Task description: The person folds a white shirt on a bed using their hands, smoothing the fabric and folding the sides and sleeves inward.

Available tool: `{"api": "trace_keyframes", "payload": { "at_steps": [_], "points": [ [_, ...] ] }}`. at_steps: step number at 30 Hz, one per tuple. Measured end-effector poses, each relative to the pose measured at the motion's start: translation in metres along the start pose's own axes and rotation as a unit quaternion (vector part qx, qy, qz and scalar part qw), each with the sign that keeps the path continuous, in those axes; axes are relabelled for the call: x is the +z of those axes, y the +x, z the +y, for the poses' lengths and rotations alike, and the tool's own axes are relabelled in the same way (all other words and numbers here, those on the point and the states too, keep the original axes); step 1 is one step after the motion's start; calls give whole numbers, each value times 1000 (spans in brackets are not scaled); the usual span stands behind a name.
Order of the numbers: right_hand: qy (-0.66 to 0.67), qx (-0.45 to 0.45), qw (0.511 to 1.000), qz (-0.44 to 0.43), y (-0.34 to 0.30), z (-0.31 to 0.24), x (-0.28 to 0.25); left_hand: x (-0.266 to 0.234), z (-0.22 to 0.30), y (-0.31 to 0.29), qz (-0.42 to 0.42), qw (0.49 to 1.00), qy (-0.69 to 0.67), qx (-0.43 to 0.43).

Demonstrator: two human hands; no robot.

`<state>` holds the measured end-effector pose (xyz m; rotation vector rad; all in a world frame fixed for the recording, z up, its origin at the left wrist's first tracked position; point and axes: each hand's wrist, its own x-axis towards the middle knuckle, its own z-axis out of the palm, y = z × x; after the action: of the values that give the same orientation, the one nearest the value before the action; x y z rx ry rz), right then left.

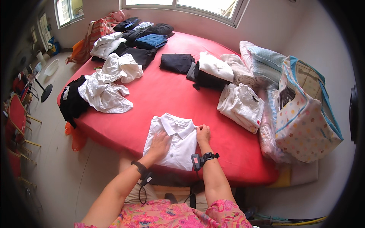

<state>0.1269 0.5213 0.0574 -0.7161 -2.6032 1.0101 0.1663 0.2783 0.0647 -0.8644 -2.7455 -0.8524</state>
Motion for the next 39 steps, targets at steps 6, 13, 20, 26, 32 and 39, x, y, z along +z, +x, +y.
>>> {"api": "trace_keyframes", "payload": {
  "at_steps": [6, 13, 20, 26, 32, 39],
  "points": [
    [-34, -95, 993, 54, -31, -8, -23, -42, -37, 8, 50, 994, -99, -15],
    [-167, -157, 966, 120, -60, 44, -40, -53, -78, 39, 66, 949, -133, -279],
    [-214, -135, 957, 144, -62, 37, -37, -45, -56, 65, 53, 929, -58, -361],
    [-212, -122, 959, 143, -64, 35, -39, -42, -67, 61, 61, 921, -185, -338],
    [-221, -123, 956, 149, -63, 37, -38, -34, -88, 60, 36, 855, -421, -301],
    [-144, -126, 973, 130, -47, 29, -44, -42, -93, 59, -45, 812, -486, -321]
  ]
}}
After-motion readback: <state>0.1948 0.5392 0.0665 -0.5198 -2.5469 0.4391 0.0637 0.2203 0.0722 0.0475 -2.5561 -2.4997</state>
